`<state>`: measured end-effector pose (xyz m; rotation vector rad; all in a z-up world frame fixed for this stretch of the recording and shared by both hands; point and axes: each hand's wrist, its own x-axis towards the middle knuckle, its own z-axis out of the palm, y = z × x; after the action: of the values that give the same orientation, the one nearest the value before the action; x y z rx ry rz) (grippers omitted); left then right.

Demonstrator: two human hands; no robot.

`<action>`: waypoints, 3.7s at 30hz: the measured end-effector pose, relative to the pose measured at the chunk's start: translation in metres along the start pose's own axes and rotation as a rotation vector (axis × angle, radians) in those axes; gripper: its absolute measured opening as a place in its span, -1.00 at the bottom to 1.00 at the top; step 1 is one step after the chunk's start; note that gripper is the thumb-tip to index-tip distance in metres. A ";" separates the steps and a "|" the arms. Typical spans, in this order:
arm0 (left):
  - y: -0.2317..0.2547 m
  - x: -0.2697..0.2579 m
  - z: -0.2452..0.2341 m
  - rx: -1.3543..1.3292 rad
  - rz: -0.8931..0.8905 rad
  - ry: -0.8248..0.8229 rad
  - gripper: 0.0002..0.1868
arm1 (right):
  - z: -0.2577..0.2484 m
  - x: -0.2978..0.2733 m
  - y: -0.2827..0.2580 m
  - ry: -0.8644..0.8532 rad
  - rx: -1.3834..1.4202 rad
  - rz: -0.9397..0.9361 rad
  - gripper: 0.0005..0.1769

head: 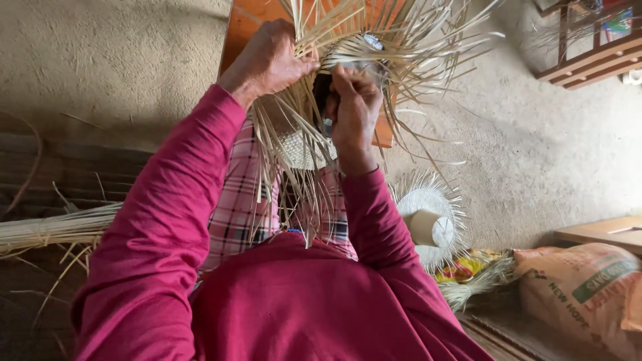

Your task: Weaving dried plant fibers around a mold to create a hat

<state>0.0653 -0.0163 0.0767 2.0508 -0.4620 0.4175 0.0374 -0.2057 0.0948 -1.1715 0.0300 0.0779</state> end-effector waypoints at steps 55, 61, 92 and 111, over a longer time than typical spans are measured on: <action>-0.039 -0.007 -0.048 -0.351 -0.031 -0.293 -0.05 | 0.102 -0.043 -0.006 -0.918 -1.184 -0.959 -0.86; -0.011 -0.063 -0.091 -0.510 -0.238 -0.118 -0.58 | 0.094 -0.068 0.002 -0.907 -1.287 -0.831 -0.64; -0.007 -0.107 -0.020 0.029 -0.126 0.175 -0.77 | 0.023 0.012 -0.121 -0.750 -0.552 -0.452 -0.71; 0.004 -0.108 -0.035 -0.229 -0.157 0.105 -0.85 | 0.057 0.028 -0.004 -0.854 -1.035 -1.275 -0.95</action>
<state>-0.0346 0.0288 0.0456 1.8182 -0.2697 0.3584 0.0641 -0.1531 0.1189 -1.8738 -1.6602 -0.6066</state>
